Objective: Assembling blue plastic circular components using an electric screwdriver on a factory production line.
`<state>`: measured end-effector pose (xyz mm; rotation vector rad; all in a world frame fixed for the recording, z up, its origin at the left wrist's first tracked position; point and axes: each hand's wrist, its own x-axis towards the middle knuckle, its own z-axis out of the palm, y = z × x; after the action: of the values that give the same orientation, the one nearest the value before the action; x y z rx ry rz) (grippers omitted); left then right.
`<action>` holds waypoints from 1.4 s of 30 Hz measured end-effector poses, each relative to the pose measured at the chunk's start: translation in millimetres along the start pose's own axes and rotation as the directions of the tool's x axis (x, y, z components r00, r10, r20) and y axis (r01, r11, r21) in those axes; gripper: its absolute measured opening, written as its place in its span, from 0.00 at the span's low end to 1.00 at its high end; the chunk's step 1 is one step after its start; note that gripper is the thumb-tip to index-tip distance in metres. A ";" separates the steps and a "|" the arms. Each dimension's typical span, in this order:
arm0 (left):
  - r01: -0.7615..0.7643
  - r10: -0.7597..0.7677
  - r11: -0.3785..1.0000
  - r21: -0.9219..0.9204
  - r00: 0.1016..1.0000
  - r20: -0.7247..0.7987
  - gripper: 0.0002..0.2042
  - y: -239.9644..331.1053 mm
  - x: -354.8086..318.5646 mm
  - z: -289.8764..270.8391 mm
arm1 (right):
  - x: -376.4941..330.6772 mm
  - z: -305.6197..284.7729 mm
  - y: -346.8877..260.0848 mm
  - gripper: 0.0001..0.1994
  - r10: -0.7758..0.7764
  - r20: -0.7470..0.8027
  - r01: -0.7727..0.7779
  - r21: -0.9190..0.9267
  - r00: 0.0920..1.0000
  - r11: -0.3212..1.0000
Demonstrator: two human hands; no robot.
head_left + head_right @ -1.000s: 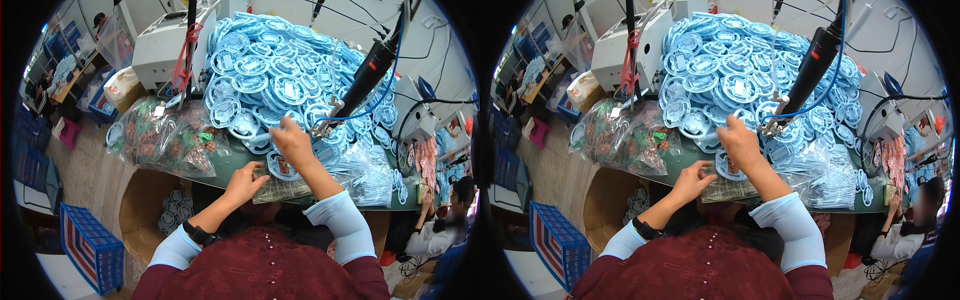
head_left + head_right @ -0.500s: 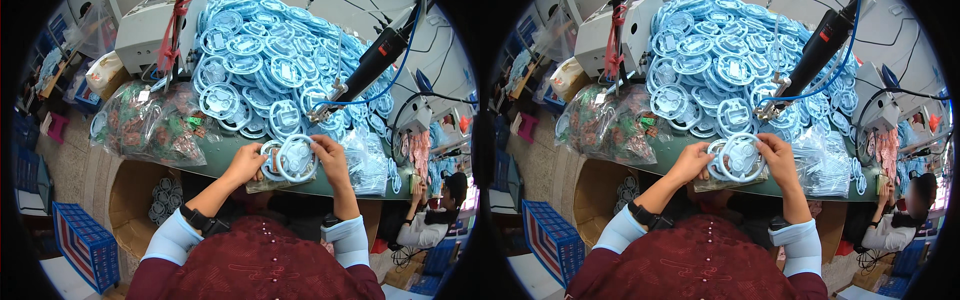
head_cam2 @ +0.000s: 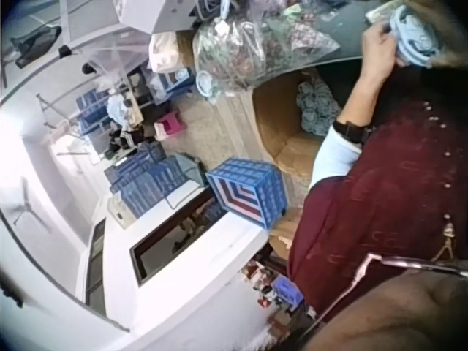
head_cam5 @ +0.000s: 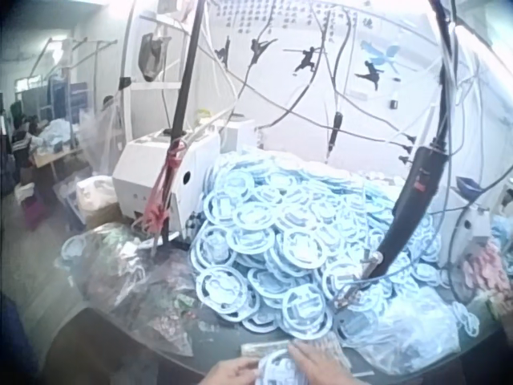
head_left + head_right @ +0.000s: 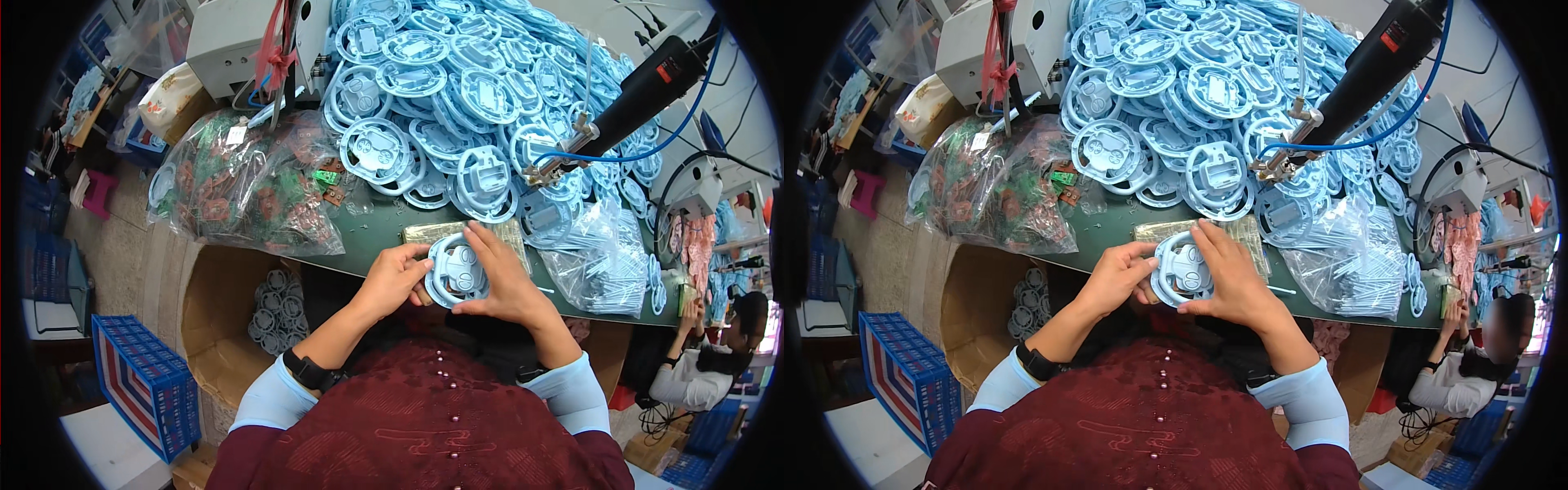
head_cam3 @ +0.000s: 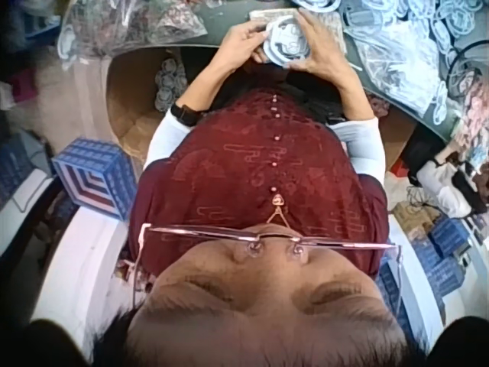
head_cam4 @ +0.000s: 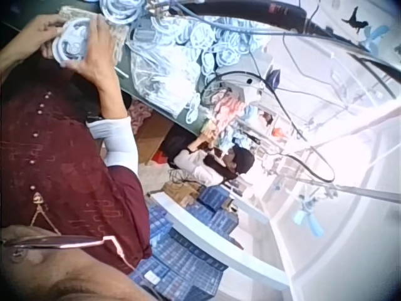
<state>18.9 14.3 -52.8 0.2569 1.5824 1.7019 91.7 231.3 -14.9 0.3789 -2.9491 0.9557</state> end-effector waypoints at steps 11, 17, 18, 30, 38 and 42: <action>0.043 -0.040 0.997 -0.068 0.998 0.038 0.17 7.1 0.0 -2.4 | 3.1 8.9 -7.1 0.55 -0.008 0.020 0.008 0.040 1.000 0.999; 0.044 -0.041 0.997 -0.069 0.998 0.049 0.17 5.9 0.9 -3.7 | 5.0 7.2 -6.4 0.55 -0.002 0.055 -0.001 0.049 0.998 0.999; 0.044 -0.041 0.997 -0.068 0.998 0.049 0.17 5.2 1.2 -3.9 | 5.1 7.0 -6.0 0.55 -0.005 0.060 0.003 0.048 0.998 0.999; 0.053 -0.050 0.995 -0.080 0.998 0.036 0.17 5.3 2.8 -2.6 | 4.4 7.1 -1.0 0.55 -0.004 0.083 -0.002 0.081 0.997 0.997; 0.069 -0.066 0.995 -0.078 0.997 0.041 0.17 7.2 4.5 -3.9 | 7.1 8.7 -0.3 0.55 -0.043 0.115 0.044 -0.003 0.992 0.999; 0.070 -0.070 0.998 -0.003 0.994 0.079 0.17 19.3 9.6 -6.8 | 3.9 17.6 -2.6 0.54 -0.063 0.079 0.075 -0.152 0.995 0.986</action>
<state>0.5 16.9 -39.9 0.2601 1.5114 1.6225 89.6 218.2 -27.3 0.5179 -3.0274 0.7147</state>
